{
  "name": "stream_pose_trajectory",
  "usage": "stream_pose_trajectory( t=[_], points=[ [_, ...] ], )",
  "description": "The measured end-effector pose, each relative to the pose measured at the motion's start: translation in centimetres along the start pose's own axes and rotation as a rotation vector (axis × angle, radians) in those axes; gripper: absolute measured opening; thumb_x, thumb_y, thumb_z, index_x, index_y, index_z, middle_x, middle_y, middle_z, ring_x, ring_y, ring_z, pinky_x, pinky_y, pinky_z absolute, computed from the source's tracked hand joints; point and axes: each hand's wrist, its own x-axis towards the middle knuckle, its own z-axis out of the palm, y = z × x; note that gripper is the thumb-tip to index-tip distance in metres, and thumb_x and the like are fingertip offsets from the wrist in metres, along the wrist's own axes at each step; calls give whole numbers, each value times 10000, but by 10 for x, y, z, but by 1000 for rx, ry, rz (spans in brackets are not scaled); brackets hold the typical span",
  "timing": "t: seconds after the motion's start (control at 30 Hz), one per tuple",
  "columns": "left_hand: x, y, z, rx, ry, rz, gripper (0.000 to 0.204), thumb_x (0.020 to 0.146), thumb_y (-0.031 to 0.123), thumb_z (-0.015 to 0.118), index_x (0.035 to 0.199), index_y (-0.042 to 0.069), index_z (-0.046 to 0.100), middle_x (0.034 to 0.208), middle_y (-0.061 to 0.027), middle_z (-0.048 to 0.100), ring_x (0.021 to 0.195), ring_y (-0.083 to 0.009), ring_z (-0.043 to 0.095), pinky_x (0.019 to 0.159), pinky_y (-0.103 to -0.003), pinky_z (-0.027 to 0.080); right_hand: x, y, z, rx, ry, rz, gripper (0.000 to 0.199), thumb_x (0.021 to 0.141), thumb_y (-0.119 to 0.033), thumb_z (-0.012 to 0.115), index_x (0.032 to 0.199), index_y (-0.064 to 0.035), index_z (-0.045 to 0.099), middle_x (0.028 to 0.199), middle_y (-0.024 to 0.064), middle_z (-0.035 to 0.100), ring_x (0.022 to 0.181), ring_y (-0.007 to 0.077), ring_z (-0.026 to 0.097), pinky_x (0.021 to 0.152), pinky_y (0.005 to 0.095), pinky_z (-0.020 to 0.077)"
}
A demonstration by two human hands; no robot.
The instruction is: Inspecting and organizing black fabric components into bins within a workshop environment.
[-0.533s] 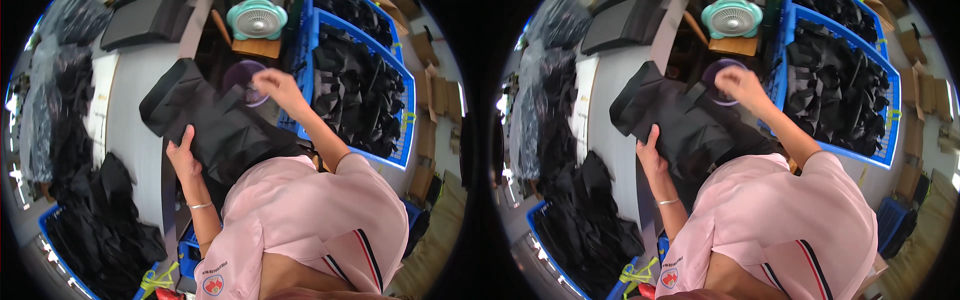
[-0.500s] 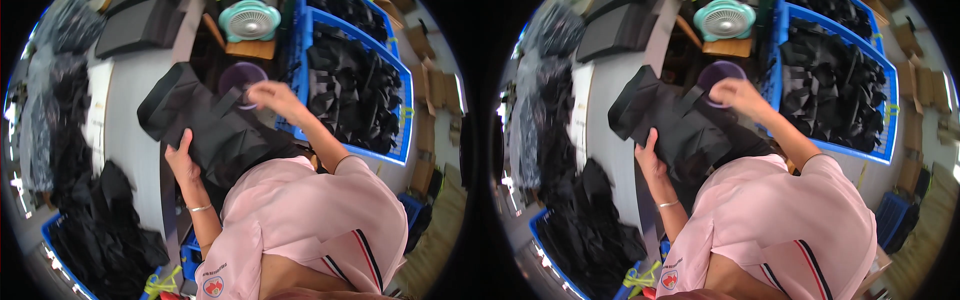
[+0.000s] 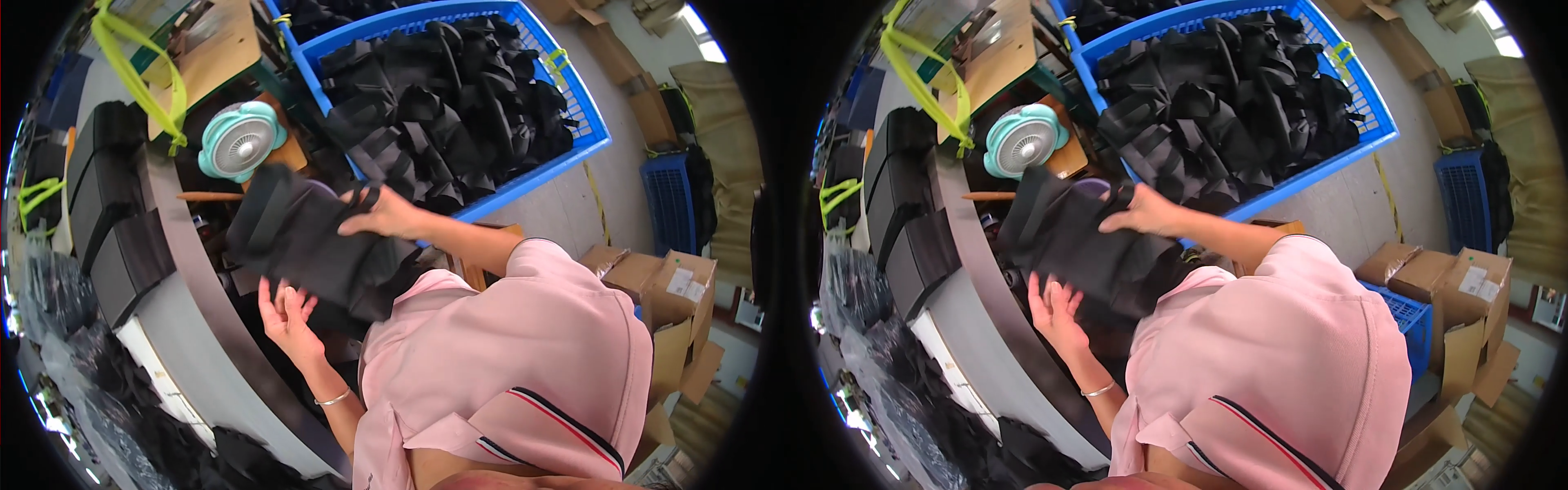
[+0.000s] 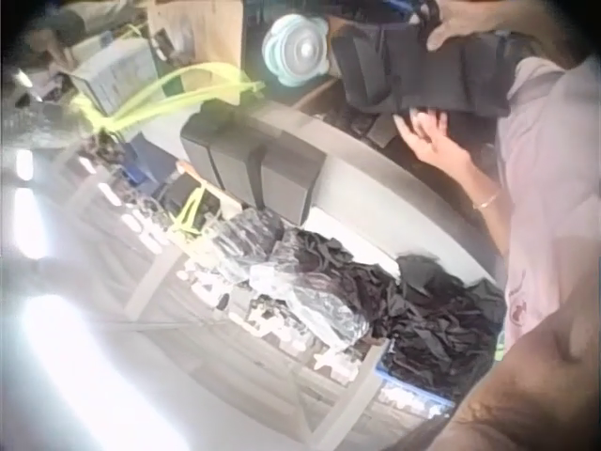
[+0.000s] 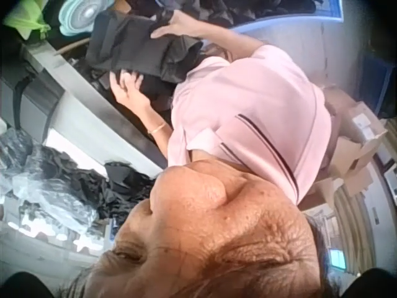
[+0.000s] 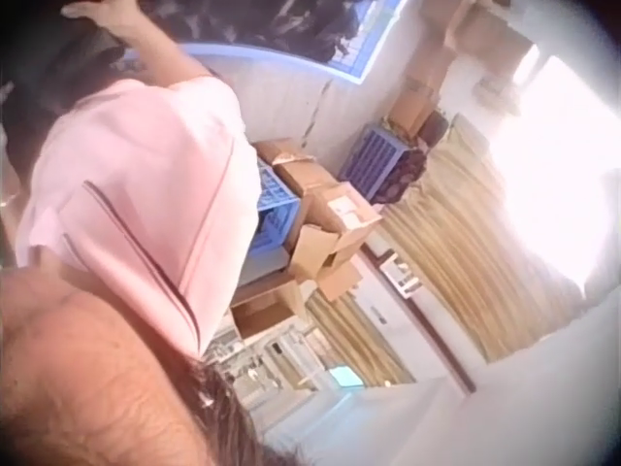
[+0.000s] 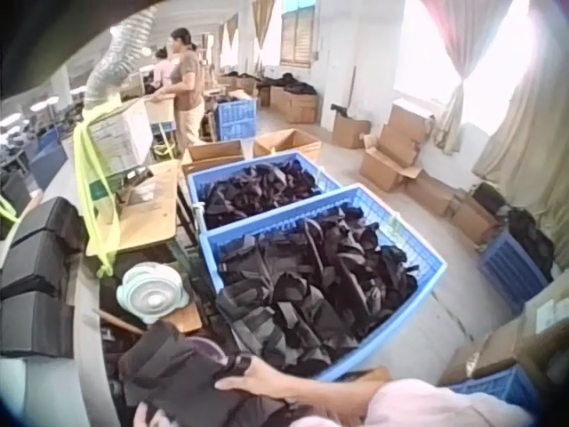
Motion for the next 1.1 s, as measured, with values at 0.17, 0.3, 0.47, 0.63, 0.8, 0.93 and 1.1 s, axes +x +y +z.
stream_pose_trajectory(
  t=[0.17,0.3,0.47,0.63,0.8,0.93,1.1],
  points=[
    [-7,-11,-8,13,-107,5,478,1003,213,592,1416,8,467,1334,-183,585,1097,-272,651,842,-364,570,-28,-12,-162,-57,526,58,232,773,-69,796,975,-32,688,916,13,691,840,126,652,800,294,526],
    [-15,-37,-26,52,-75,-94,372,1011,189,571,1331,0,556,1294,-173,612,1075,-248,655,843,-352,570,-78,-51,-297,-293,867,39,221,808,-204,825,960,-104,700,849,-43,662,747,69,609,677,249,484],
    [-35,-62,-39,119,-49,-192,348,1009,180,566,1304,-4,577,1265,-162,629,1062,-228,655,844,-342,564,-118,-11,-440,-285,1043,-156,342,774,-152,837,1092,-93,727,984,29,727,857,159,683,788,294,538],
    [-39,-73,-37,123,-69,-285,360,998,198,597,1293,-8,587,1243,-143,641,1057,-211,652,845,-328,566,-75,144,-424,-1184,769,530,536,700,-269,848,1141,-12,682,1087,213,704,1064,360,670,898,438,546],
    [-41,-70,-34,221,-100,-227,344,999,182,593,1282,-12,599,1238,-130,644,1061,-197,647,853,-315,558,-75,126,-401,-1052,845,627,556,682,-289,863,1126,-8,682,1144,229,681,1062,404,655,898,448,533],
    [-44,-80,-46,284,-81,-230,336,1000,169,586,1286,-7,603,1241,-121,645,1063,-188,645,860,-301,549,-112,53,-426,-337,860,167,324,721,-55,834,998,41,697,904,92,710,770,218,677,713,354,569],
    [-47,-84,-51,276,-97,-263,356,995,189,596,1296,-1,599,1249,-117,636,1071,-183,639,865,-301,545,-127,-4,-444,-947,903,543,602,723,-270,858,1189,13,602,1089,160,688,1010,282,668,905,480,509]
  ],
)
